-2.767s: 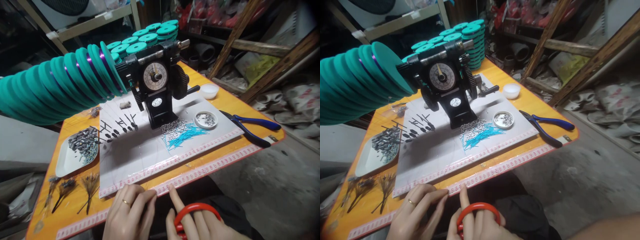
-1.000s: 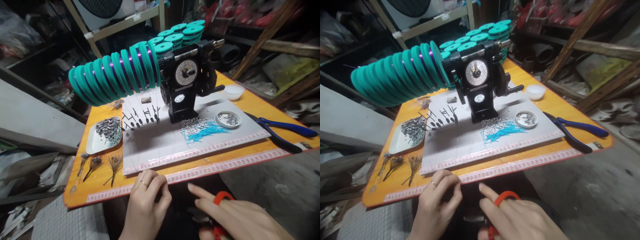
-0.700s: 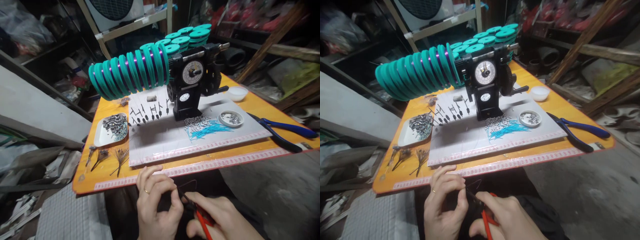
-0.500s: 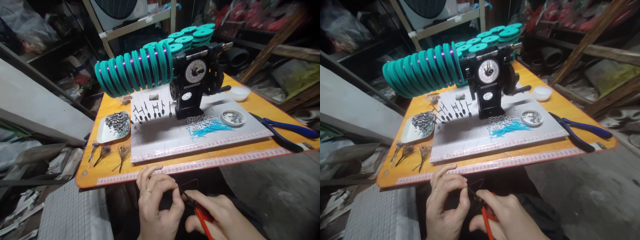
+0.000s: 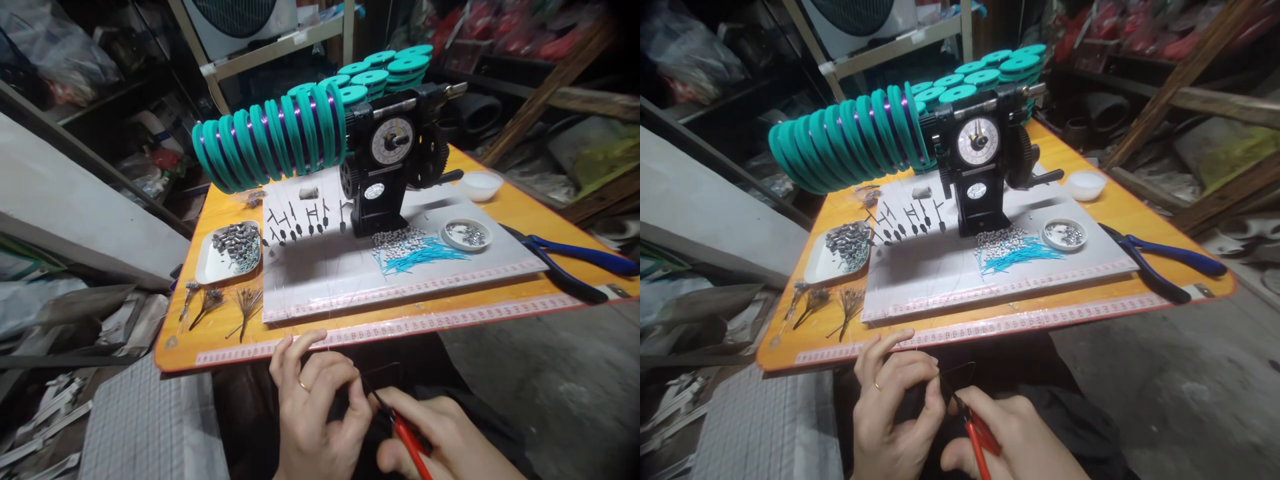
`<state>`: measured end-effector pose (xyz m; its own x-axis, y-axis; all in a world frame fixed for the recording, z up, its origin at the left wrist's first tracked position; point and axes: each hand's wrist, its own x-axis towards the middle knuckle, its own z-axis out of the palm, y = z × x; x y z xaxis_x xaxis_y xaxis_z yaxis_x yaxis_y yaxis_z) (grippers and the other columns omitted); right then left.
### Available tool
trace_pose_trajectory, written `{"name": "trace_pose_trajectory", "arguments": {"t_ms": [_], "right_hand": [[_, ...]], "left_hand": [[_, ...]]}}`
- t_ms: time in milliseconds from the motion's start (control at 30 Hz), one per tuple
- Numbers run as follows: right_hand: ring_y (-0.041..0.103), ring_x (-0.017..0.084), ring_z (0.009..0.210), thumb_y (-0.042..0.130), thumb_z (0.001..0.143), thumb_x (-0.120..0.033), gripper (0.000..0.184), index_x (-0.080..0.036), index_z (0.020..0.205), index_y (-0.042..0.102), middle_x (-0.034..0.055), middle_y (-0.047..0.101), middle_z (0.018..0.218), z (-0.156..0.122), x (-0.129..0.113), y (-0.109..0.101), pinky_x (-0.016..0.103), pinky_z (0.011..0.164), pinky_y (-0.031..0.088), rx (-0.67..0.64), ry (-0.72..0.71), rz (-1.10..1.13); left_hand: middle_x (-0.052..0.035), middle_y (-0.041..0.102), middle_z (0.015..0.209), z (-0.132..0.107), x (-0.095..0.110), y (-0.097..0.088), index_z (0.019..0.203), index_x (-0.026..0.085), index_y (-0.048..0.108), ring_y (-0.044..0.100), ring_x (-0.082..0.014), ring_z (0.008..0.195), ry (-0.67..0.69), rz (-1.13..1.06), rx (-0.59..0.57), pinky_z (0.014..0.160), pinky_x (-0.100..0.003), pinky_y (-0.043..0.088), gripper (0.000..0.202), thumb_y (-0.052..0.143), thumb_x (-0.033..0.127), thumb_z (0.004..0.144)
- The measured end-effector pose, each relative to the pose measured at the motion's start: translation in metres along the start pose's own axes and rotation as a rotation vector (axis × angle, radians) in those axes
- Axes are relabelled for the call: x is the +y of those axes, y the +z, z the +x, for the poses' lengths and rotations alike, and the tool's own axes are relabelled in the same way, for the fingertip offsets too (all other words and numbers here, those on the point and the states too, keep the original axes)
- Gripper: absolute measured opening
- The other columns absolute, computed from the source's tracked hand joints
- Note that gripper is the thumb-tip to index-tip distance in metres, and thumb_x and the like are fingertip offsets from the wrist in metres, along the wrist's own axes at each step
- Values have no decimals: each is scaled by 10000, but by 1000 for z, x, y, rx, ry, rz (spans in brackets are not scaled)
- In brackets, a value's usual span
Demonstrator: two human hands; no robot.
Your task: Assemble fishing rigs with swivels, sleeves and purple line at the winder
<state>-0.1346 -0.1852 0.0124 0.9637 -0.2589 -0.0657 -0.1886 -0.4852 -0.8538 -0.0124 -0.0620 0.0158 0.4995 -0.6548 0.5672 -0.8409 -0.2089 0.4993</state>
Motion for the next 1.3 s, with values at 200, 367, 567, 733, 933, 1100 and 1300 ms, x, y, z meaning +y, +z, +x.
{"name": "trace_pose_trajectory", "arguments": {"t_ms": [200,367,567,733,933,1100,1300], "right_hand": [[715,166,594,626,791,-50,236,-228,946,612,-21,750,715,-1,10,6,196,560,534,20,-38,-43],[660,147,518,647,869,-225,43,-236,857,608,-37,700,643,-2,16,9,199,510,498,-10,49,46],[607,132,497,493,954,-489,296,-211,1035,556,19,685,713,-11,37,5,211,461,489,5,98,360],[681,171,681,681,836,-276,272,-215,1074,565,38,730,849,-3,40,17,289,678,562,134,177,267],[676,141,623,630,886,-314,187,-220,782,506,12,720,756,14,19,26,237,611,554,255,175,351],[622,109,526,635,864,-251,163,-218,726,556,-40,634,623,4,10,6,179,517,521,276,32,239],[700,103,648,654,890,-195,76,-247,859,609,-46,727,768,5,21,-9,165,631,569,334,-119,122]], "left_hand": [[32,703,792,-1,3,3,874,248,586,572,-252,1088,-50,35,32,1048,-484,252,253,596,13,780],[30,711,786,-1,6,6,857,244,610,598,-247,1075,-92,6,47,1038,-487,279,222,598,27,809],[-63,699,1167,-10,-21,-16,1233,221,611,543,-261,1239,12,59,52,1027,-498,409,445,576,-21,862],[-46,697,1074,-22,-31,-32,1145,217,666,611,-256,1117,23,56,162,927,-460,515,452,576,-78,814],[-60,728,918,-19,-10,-23,923,178,650,667,-211,1027,169,-58,106,833,-356,594,163,530,67,925],[-130,739,1080,7,-5,-11,1095,91,589,664,-207,1115,417,-45,-242,1066,-373,504,202,455,64,947],[-71,654,774,11,-16,-3,964,106,594,600,-164,713,316,-161,-304,784,-364,610,151,520,-2,889]]}}
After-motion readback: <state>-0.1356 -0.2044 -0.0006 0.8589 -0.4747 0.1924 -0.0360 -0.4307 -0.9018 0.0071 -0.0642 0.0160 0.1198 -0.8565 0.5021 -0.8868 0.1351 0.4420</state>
